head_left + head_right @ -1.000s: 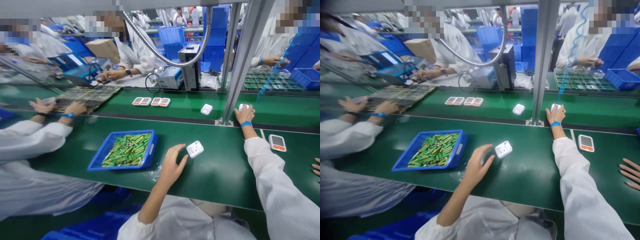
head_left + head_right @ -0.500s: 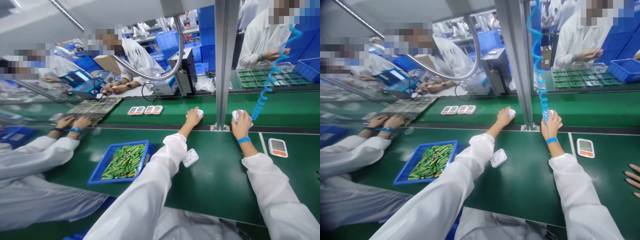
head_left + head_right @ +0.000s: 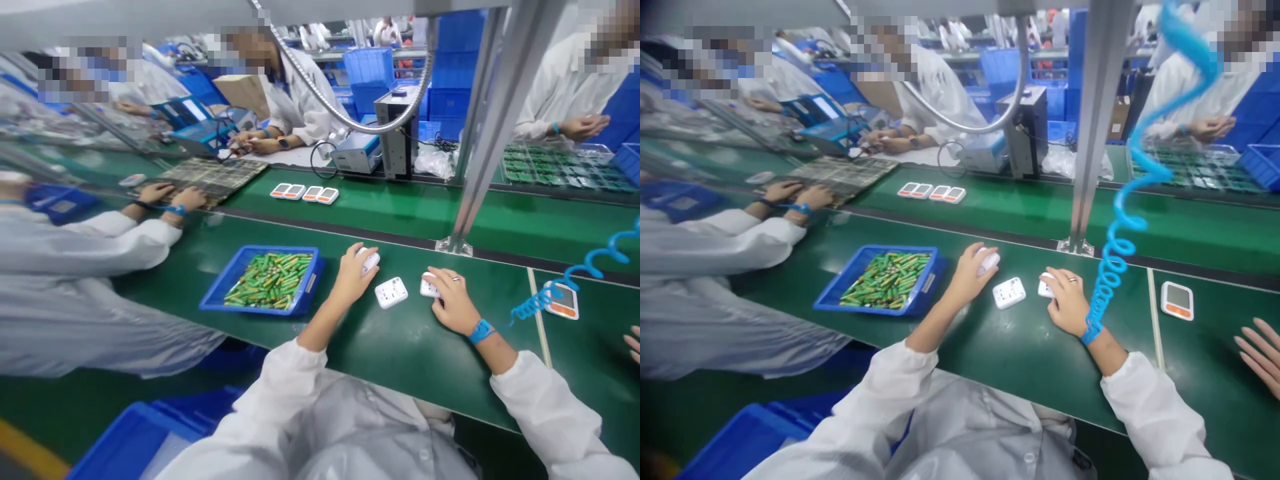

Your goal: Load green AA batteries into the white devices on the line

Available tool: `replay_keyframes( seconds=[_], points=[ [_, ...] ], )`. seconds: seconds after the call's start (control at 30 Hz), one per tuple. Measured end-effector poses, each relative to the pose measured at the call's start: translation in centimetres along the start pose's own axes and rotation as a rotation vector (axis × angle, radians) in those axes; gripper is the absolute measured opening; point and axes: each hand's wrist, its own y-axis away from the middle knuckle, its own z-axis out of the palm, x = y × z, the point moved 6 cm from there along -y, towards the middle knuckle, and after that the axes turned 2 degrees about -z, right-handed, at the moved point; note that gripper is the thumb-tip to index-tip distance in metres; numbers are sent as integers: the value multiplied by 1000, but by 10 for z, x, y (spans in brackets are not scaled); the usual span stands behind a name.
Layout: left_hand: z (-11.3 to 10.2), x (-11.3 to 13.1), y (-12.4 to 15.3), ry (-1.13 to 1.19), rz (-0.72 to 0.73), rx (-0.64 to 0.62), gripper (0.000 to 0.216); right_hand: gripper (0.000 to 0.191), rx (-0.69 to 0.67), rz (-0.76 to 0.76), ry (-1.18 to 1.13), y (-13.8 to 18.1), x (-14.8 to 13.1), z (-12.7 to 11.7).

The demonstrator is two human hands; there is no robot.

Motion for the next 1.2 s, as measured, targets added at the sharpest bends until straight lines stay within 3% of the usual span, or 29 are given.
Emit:
replay_keyframes(
  seconds=[0.13,0.37,0.53,0.73,0.87,1.07,1.2],
  points=[
    [-14,-12,62,-43,-41,27,43,69,-123,-142,13,-14,-20,13],
    [-19,-5,115,-39,-91,-8,79,57,-149,-177,107,-39,-52,28],
    [-29,2,121,-44,-142,38,75,44,-117,-146,102,-40,-68,40],
    [-32,10,122,-42,-286,121,90,39,-144,-156,75,-32,-66,29],
    [-33,19,126,53,-134,126,95,39,-165,-181,42,-36,-68,26],
    [-40,24,138,95,47,62,55,37,-246,-177,-31,-55,-63,11],
    [-41,23,136,108,74,96,45,33,-200,-173,-102,-96,-96,-5]
  ],
)
